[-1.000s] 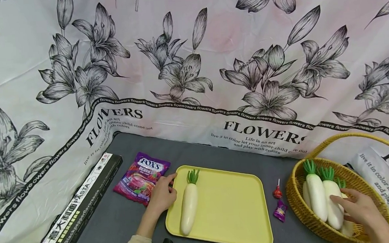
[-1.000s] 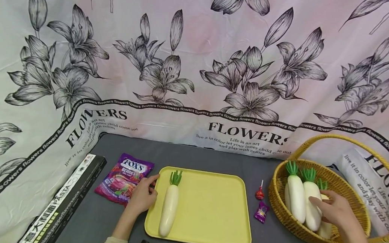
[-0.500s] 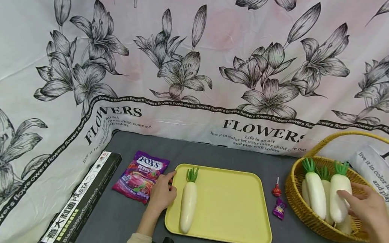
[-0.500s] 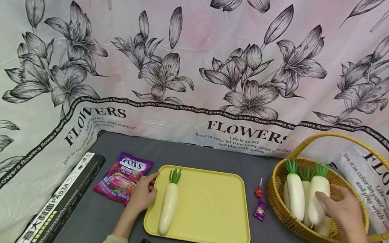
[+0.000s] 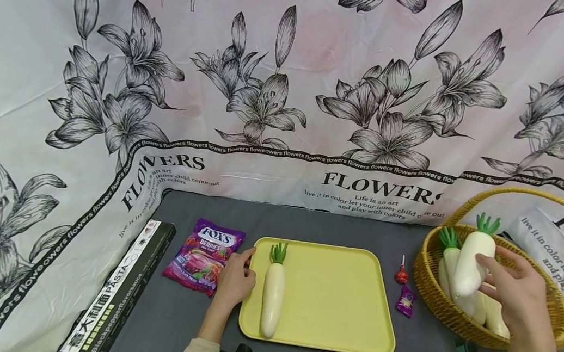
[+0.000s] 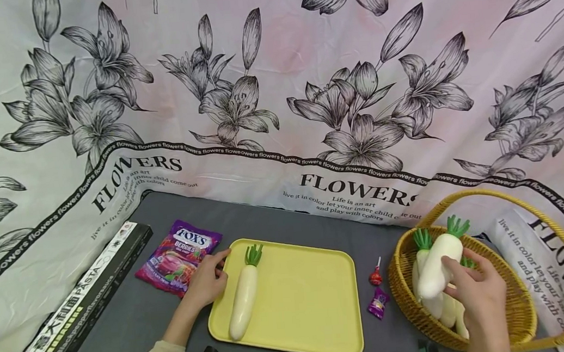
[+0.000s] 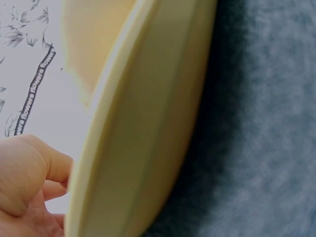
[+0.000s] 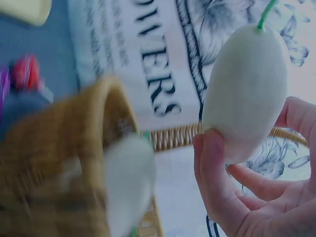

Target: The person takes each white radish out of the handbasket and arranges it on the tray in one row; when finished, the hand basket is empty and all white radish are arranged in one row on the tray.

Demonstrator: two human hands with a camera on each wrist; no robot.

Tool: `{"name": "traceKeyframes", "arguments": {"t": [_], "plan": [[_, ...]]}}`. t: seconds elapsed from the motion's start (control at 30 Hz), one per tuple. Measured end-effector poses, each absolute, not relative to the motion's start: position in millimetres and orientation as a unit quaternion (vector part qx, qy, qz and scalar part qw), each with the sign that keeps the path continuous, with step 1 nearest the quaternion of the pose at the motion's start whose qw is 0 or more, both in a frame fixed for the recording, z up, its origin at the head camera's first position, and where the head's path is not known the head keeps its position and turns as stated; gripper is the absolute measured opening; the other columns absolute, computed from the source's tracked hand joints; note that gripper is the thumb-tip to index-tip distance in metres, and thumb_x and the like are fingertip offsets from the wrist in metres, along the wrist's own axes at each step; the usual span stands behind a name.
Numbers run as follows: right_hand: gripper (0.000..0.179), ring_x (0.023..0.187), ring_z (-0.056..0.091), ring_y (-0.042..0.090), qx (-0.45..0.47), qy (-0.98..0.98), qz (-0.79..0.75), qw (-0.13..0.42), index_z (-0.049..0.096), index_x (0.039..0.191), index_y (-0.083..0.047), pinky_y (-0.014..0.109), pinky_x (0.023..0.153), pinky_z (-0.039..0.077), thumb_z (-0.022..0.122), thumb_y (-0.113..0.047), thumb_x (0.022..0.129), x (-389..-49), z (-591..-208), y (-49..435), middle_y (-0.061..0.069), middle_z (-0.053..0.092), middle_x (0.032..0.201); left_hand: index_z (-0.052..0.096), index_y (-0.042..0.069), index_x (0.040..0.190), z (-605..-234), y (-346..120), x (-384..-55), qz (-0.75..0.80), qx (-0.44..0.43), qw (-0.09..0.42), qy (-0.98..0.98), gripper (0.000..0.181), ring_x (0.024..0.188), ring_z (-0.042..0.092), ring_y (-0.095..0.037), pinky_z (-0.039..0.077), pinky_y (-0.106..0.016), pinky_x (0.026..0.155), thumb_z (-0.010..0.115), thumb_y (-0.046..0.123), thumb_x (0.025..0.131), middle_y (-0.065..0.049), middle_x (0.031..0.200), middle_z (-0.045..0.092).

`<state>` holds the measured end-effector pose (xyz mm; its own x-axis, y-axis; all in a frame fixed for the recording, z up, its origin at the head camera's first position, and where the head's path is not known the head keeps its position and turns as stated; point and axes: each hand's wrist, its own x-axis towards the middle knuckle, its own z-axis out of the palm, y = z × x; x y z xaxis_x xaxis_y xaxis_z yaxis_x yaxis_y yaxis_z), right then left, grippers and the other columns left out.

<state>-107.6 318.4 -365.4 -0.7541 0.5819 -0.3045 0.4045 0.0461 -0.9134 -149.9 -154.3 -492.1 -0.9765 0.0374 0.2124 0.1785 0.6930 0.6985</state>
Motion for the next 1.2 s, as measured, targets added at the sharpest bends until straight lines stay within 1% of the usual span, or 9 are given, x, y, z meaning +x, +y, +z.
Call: {"name": "traceKeyframes", "arguments": {"t": [0.07, 0.13, 0.23, 0.3, 0.47, 0.57, 0.67, 0.93, 1.2], "plan": [[0.082, 0.067, 0.061, 0.005, -0.338, -0.716, 0.606, 0.071, 0.027, 0.157, -0.021, 0.027, 0.062, 0.056, 0.068, -0.039, 0.089, -107.0, -364.9, 306.1, 0.003, 0.049, 0.111, 0.064, 0.001, 0.127, -491.3, -153.3, -149.5, -0.39, -0.062, 0.092, -0.914, 0.053, 0.076, 0.049, -0.021, 0.039, -0.037, 0.064, 0.058, -0.004, 0.075, -0.009, 0.088, 0.055], [0.081, 0.07, 0.06, 0.004, -0.327, -0.717, 0.612, 0.069, 0.026, 0.157, -0.022, 0.026, 0.064, 0.056, 0.067, -0.04, 0.09, -106.2, -365.4, 293.5, 0.005, 0.046, 0.118, 0.064, 0.001, 0.127, -490.7, -152.5, -149.2, -0.391, -0.063, 0.091, -0.914, 0.053, 0.076, 0.049, -0.021, 0.039, -0.037, 0.064, 0.058, -0.004, 0.075, -0.009, 0.088, 0.055], [0.08, 0.071, 0.061, 0.004, -0.308, -0.709, 0.63, 0.072, 0.024, 0.158, -0.02, 0.026, 0.065, 0.056, 0.066, -0.037, 0.092, -105.0, -368.1, 276.7, 0.003, 0.047, 0.116, 0.064, 0.001, 0.127, -490.6, -152.0, -149.6, -0.391, -0.065, 0.092, -0.914, 0.053, 0.076, 0.049, -0.021, 0.039, -0.037, 0.064, 0.058, -0.004, 0.075, -0.009, 0.088, 0.055], [0.079, 0.07, 0.063, 0.006, -0.297, -0.699, 0.647, 0.075, 0.025, 0.158, -0.02, 0.026, 0.063, 0.056, 0.067, -0.034, 0.092, -104.8, -370.7, 267.2, -0.002, 0.053, 0.108, 0.064, 0.001, 0.127, -491.4, -151.9, -150.4, -0.389, -0.065, 0.092, -0.914, 0.053, 0.076, 0.049, -0.021, 0.039, -0.036, 0.064, 0.058, -0.004, 0.075, -0.009, 0.088, 0.055], [0.078, 0.07, 0.064, 0.008, -0.257, -0.702, 0.66, 0.079, 0.025, 0.157, -0.016, 0.025, 0.062, 0.054, 0.067, -0.028, 0.093, -106.3, -378.2, 247.4, -0.009, 0.06, 0.092, 0.063, 0.0, 0.128, -492.8, -152.8, -152.4, -0.39, -0.067, 0.086, -0.915, 0.053, 0.076, 0.049, -0.021, 0.039, -0.035, 0.064, 0.057, -0.003, 0.075, -0.009, 0.088, 0.053], [0.076, 0.072, 0.063, 0.007, -0.235, -0.712, 0.657, 0.074, 0.025, 0.157, -0.014, 0.025, 0.064, 0.054, 0.065, -0.027, 0.094, -107.2, -383.1, 238.0, -0.013, 0.061, 0.088, 0.063, -0.001, 0.128, -492.8, -153.8, -152.5, -0.39, -0.065, 0.083, -0.915, 0.053, 0.076, 0.048, -0.021, 0.038, -0.035, 0.064, 0.057, -0.003, 0.075, -0.008, 0.087, 0.052], [0.075, 0.073, 0.062, 0.007, -0.22, -0.725, 0.649, 0.063, 0.025, 0.157, -0.014, 0.025, 0.066, 0.055, 0.064, -0.028, 0.095, -107.5, -388.3, 230.7, -0.015, 0.061, 0.087, 0.063, 0.0, 0.128, -493.5, -154.2, -152.2, -0.386, -0.06, 0.082, -0.917, 0.053, 0.077, 0.047, -0.021, 0.038, -0.035, 0.064, 0.057, -0.004, 0.075, -0.008, 0.087, 0.052], [0.074, 0.075, 0.065, 0.006, -0.198, -0.736, 0.646, 0.053, 0.026, 0.157, -0.014, 0.025, 0.068, 0.055, 0.064, -0.027, 0.095, -110.2, -393.9, 218.2, -0.015, 0.062, 0.09, 0.063, 0.001, 0.129, -492.9, -152.0, -150.9, -0.389, -0.059, 0.077, -0.916, 0.053, 0.076, 0.047, -0.02, 0.037, -0.034, 0.064, 0.058, -0.004, 0.076, -0.008, 0.088, 0.052], [0.067, 0.076, 0.066, 0.009, -0.15, -0.744, 0.65, 0.033, 0.03, 0.153, -0.008, 0.026, 0.069, 0.056, 0.063, -0.021, 0.096, -115.5, -397.0, 199.5, -0.009, 0.064, 0.09, 0.062, 0.001, 0.13, -492.2, -152.7, -151.8, -0.387, -0.055, 0.077, -0.917, 0.053, 0.075, 0.047, -0.02, 0.037, -0.035, 0.064, 0.057, -0.004, 0.077, -0.008, 0.089, 0.052]]}}
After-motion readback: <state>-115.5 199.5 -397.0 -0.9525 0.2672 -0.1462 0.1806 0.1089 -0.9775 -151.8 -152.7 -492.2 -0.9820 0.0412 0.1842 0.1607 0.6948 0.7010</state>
